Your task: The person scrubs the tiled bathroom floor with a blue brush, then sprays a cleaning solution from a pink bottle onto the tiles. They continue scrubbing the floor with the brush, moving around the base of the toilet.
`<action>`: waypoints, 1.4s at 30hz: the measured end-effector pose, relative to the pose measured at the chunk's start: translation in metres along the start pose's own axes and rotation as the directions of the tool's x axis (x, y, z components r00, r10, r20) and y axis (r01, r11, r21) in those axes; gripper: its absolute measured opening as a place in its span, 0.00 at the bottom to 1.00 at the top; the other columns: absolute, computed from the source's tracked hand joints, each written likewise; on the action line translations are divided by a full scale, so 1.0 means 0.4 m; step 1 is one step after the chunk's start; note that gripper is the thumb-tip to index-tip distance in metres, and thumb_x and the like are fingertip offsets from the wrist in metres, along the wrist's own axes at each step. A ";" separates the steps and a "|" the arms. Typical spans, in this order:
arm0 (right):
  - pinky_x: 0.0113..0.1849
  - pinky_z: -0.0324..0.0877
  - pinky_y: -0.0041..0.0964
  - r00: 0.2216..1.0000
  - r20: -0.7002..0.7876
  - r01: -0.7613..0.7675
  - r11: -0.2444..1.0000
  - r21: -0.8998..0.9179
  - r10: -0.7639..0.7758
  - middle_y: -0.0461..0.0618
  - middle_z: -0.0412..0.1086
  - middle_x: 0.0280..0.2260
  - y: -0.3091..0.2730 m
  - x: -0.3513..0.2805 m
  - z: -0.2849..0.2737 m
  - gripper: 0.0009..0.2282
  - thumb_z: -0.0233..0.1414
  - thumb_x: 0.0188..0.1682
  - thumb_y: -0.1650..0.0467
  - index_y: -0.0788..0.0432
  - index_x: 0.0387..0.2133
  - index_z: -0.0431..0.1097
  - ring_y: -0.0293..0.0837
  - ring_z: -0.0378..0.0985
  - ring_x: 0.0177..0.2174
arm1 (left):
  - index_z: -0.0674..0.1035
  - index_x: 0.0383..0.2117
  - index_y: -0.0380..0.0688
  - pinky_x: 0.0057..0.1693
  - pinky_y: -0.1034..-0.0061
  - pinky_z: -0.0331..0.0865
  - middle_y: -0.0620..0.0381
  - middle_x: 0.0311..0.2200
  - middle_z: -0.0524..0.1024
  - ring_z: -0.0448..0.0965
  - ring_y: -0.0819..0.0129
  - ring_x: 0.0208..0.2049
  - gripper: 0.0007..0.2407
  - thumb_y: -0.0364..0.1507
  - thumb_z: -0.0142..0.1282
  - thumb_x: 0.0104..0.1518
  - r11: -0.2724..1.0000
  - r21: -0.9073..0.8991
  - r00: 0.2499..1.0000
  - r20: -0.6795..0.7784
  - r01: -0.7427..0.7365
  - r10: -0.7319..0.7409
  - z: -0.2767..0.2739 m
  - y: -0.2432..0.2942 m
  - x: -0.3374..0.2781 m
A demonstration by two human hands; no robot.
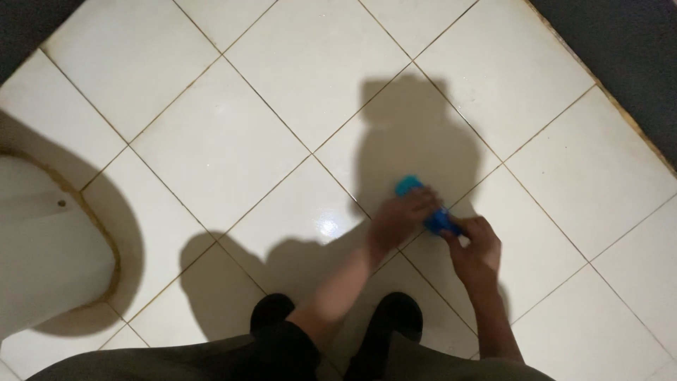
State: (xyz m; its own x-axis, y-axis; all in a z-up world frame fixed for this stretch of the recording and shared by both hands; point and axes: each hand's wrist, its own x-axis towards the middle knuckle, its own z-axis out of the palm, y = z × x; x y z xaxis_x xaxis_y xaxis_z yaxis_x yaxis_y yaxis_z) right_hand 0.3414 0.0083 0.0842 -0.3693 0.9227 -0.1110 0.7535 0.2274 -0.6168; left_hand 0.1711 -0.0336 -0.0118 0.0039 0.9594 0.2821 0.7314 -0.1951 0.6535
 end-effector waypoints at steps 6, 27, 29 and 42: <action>0.40 0.78 0.38 0.997 -0.058 -0.050 0.999 0.019 0.051 0.54 0.75 0.37 0.012 -0.033 -0.017 0.12 0.66 0.40 0.75 0.65 0.38 0.77 0.48 0.82 0.37 | 0.81 0.54 0.49 0.62 0.67 0.74 0.59 0.56 0.77 0.74 0.64 0.62 0.15 0.25 0.53 0.60 1.000 -0.016 1.000 -0.009 -0.025 0.025 0.020 0.042 0.002; 0.34 0.73 0.45 0.984 0.000 0.179 0.983 0.037 -0.180 0.49 0.70 0.33 -0.136 0.226 0.154 0.11 0.65 0.39 0.70 0.52 0.36 0.79 0.50 0.77 0.33 | 0.83 0.51 0.47 0.64 0.68 0.71 0.54 0.55 0.78 0.77 0.60 0.59 0.14 0.22 0.60 0.58 0.990 0.036 0.980 -0.152 0.138 -0.131 -0.270 -0.118 0.095; 0.34 0.73 0.45 0.990 -0.009 0.139 0.990 0.038 -0.139 0.49 0.70 0.33 -0.103 0.182 0.125 0.12 0.66 0.38 0.70 0.52 0.37 0.79 0.50 0.77 0.33 | 0.84 0.49 0.48 0.64 0.68 0.72 0.55 0.55 0.79 0.78 0.60 0.59 0.13 0.22 0.60 0.59 0.989 0.067 0.984 -0.131 0.129 -0.119 -0.213 -0.116 0.083; 0.34 0.73 0.40 0.975 -0.106 -0.191 0.980 0.062 0.196 0.48 0.72 0.34 0.042 -0.069 -0.029 0.12 0.66 0.40 0.70 0.55 0.38 0.79 0.47 0.77 0.31 | 0.80 0.52 0.45 0.63 0.63 0.73 0.55 0.54 0.78 0.77 0.58 0.60 0.16 0.18 0.56 0.58 0.983 -0.066 0.982 0.062 -0.172 0.176 -0.040 0.087 0.063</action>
State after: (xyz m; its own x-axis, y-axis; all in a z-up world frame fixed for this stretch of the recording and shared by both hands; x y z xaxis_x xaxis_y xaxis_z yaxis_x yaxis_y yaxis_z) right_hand 0.3706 -0.0098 0.0860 -0.1545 0.9770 -0.1472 0.7750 0.0275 -0.6314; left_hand 0.1857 -0.0196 0.0294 0.1750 0.9210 0.3480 0.6733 -0.3698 0.6402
